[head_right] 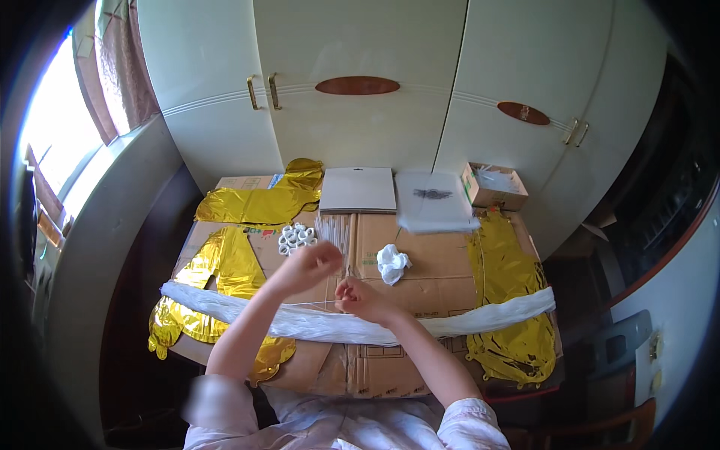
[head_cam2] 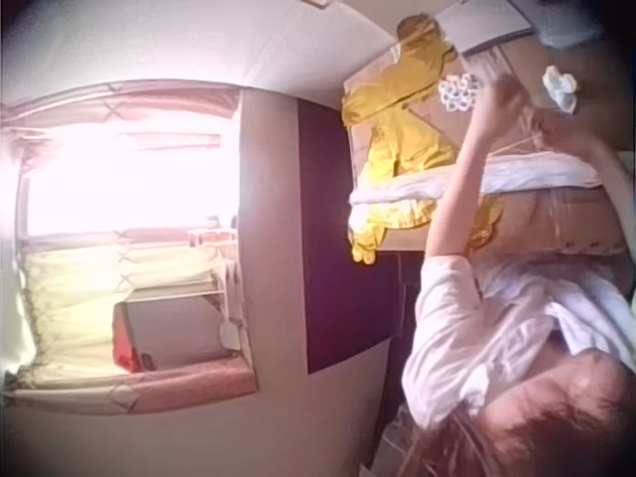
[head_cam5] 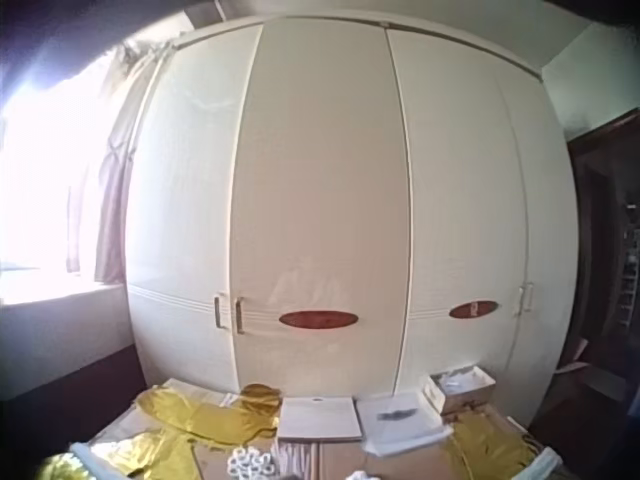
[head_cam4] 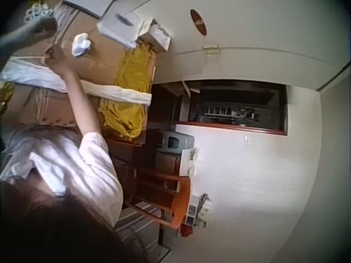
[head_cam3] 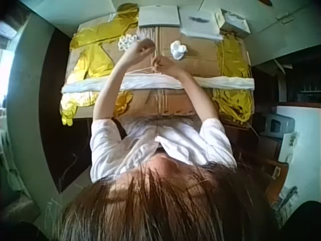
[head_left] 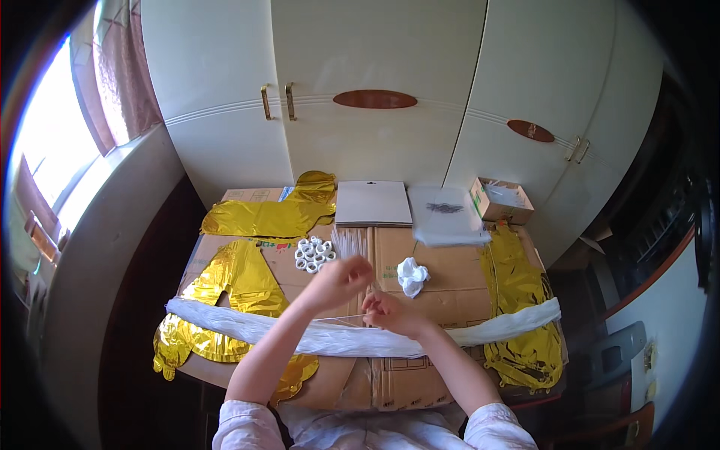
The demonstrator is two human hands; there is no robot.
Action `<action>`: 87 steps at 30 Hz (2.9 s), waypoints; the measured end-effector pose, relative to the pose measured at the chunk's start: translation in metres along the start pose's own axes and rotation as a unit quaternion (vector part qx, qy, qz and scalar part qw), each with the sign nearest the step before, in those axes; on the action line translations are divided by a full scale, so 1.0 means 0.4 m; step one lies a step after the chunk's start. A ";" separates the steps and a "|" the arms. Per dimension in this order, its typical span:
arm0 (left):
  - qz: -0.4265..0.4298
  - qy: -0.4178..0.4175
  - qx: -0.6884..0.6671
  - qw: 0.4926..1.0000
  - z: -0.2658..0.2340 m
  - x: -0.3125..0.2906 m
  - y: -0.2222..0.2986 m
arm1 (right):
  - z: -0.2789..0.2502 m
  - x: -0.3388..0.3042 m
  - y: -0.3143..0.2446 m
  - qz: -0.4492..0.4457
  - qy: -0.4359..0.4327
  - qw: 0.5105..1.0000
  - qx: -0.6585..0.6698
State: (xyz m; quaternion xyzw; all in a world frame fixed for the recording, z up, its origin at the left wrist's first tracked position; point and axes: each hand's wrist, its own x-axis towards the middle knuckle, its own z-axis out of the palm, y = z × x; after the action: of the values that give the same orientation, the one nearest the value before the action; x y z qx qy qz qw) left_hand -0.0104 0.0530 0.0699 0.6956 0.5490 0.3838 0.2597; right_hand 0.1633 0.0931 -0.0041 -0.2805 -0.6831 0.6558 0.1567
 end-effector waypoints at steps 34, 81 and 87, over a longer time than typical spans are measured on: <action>0.109 -0.031 -0.190 0.975 0.176 -0.123 -0.084 | -0.052 -0.096 0.029 -0.126 -0.197 0.945 0.229; 0.099 0.040 -0.721 0.685 -0.004 -0.127 -0.141 | -0.201 -0.118 0.025 -0.062 -0.062 0.975 -0.203; -0.069 0.234 -0.236 0.941 0.044 -0.106 -0.125 | -0.183 -0.131 0.001 -0.156 -0.126 0.968 -0.152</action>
State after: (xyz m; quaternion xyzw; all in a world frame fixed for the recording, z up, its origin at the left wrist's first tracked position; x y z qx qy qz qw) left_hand -0.0287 0.0262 0.0103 0.4654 0.5342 0.6356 0.3066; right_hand 0.2476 0.1215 0.0104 -0.1060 -0.8245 0.5417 0.1248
